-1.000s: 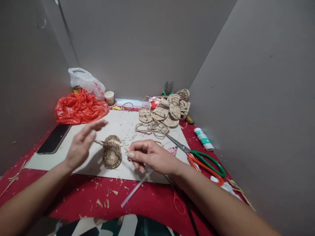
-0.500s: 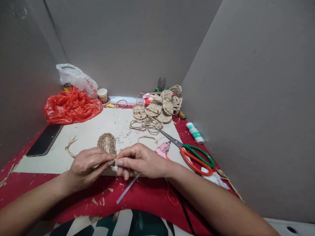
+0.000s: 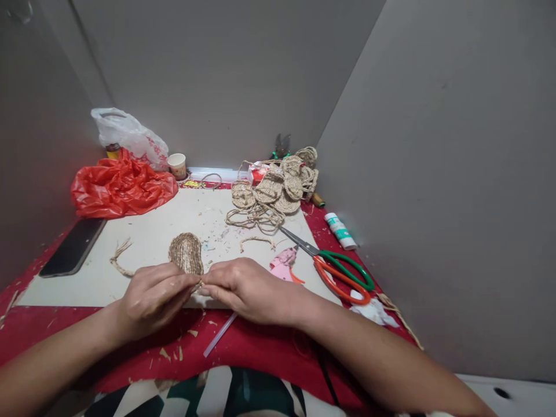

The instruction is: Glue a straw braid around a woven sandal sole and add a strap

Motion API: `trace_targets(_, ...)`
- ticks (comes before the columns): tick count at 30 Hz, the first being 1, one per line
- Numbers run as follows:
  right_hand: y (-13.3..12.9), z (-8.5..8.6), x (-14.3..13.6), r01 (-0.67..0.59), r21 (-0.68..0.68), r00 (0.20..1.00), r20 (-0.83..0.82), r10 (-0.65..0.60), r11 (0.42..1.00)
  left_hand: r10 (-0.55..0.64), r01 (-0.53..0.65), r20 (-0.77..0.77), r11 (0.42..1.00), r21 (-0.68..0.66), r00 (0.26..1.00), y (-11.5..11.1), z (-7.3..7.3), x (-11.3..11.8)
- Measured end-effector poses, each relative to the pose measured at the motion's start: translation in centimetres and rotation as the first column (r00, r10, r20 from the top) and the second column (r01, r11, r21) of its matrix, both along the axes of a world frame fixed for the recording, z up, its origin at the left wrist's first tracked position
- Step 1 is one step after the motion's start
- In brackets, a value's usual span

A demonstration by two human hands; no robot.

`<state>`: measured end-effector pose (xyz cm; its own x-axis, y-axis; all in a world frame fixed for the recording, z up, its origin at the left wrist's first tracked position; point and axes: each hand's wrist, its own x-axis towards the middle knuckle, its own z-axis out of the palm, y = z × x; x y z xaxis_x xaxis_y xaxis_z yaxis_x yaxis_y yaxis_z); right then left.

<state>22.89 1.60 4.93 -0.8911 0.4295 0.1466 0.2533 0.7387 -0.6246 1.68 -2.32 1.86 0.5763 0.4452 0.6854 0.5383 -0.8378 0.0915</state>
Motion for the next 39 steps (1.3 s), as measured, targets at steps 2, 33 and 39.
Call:
trace_targets(2, 0.1, -0.2, 0.1, 0.011, 0.175, 1.000, 0.021, -0.015, 0.985, 0.000, 0.000, -0.013, 1.000, -0.016, 1.000, 0.0, -0.2, 0.0)
trace_targets(33, 2.4, -0.8, -5.0, 0.412, -0.043, 0.870, -0.277, -0.407, 0.910, 0.302, -0.304, 0.059, 0.952, 0.036, 0.952, 0.9, 0.7, -1.0)
trace_targets(39, 6.8, -0.9, -6.9, 0.422, -0.568, 0.827, -0.078, -0.557, 0.707, 0.416, -0.398, 0.073, 0.899, -0.185, 0.906, 1.8, 1.4, -3.1)
